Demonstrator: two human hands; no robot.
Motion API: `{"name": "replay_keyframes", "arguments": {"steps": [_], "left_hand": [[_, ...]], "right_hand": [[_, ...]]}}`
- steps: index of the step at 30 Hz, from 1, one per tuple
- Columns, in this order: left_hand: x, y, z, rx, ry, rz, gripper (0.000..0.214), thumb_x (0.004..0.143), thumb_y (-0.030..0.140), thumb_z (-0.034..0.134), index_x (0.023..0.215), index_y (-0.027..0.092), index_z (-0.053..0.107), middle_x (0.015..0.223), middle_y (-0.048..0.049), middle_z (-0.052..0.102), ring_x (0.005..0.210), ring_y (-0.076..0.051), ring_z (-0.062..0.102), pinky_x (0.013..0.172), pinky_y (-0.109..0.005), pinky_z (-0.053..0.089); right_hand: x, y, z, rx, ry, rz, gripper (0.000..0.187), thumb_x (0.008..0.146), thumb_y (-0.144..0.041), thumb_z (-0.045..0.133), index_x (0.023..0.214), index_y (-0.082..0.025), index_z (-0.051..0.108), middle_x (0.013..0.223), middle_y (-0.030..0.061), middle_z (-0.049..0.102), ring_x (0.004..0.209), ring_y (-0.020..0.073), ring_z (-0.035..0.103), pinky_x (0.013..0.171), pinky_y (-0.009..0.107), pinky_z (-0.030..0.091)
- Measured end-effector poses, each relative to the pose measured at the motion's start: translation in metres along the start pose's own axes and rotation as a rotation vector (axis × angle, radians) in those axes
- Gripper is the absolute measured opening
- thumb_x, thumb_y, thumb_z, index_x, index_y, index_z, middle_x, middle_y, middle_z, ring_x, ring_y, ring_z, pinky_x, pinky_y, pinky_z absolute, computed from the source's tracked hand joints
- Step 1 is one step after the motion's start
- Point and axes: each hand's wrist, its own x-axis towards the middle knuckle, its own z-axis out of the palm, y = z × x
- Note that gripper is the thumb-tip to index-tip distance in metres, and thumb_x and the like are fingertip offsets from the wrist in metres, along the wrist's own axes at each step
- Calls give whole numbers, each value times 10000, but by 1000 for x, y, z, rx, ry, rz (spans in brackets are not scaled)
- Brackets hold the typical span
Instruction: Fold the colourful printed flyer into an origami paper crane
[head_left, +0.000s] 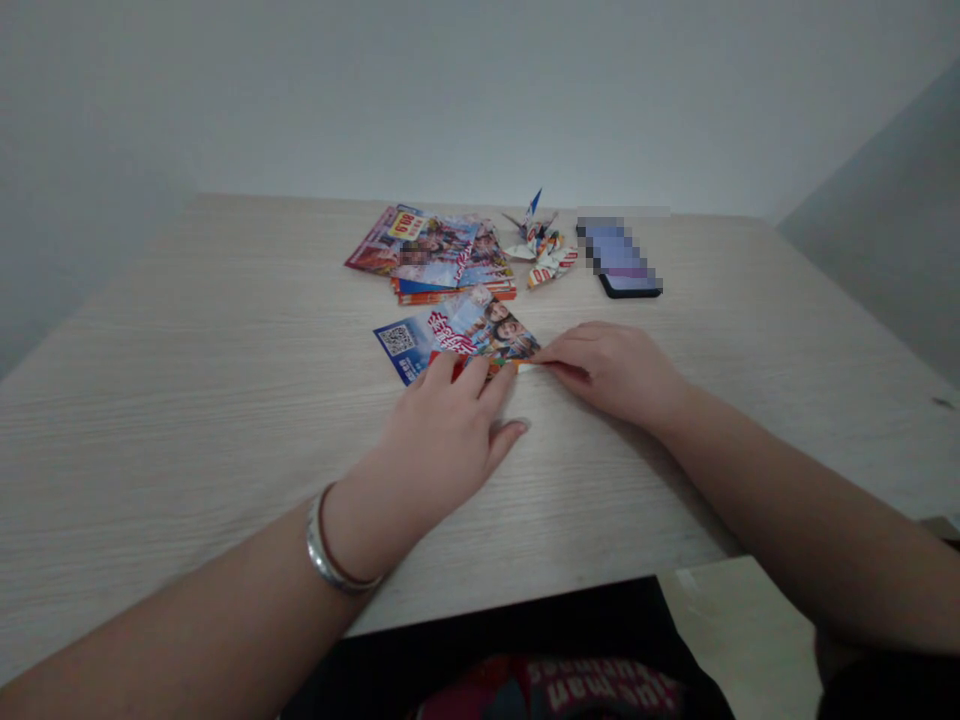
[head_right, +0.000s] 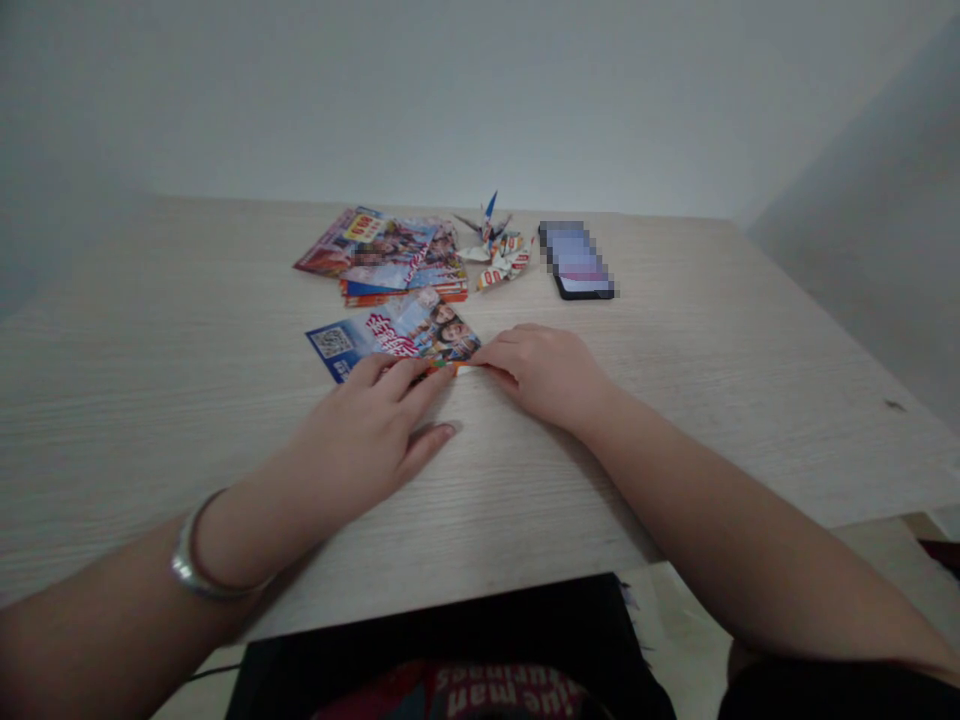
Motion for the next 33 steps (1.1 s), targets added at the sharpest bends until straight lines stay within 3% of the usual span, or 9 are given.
{"name": "replay_keyframes", "arguments": {"steps": [7, 25, 33], "left_hand": [[-1, -1, 5, 1, 13, -14, 584, 1011, 478, 445, 1510, 177, 460, 1324, -151, 593, 1173, -383, 510, 976, -542, 465], [-3, 1, 4, 69, 50, -22, 549, 1005, 468, 455, 1473, 185, 506, 1253, -155, 622, 1108, -375, 542, 904, -505, 480], [0, 0, 3, 59, 13, -27, 565, 1006, 451, 448, 1516, 206, 456, 1287, -157, 611, 1117, -387, 539, 895, -511, 487]], "right_hand": [[1, 0, 2, -10, 11, -32, 273, 921, -128, 596, 1090, -236, 782, 1023, 52, 772, 937, 212, 687, 806, 320, 505], [0, 3, 2, -15, 20, -68, 226, 948, -202, 583, 1048, -233, 784, 1058, 39, 787, 945, 209, 699, 799, 324, 508], [6, 1, 5, -21, 28, -16, 211, 913, -209, 620, 988, -251, 812, 934, 47, 760, 854, 207, 659, 791, 343, 476]]}}
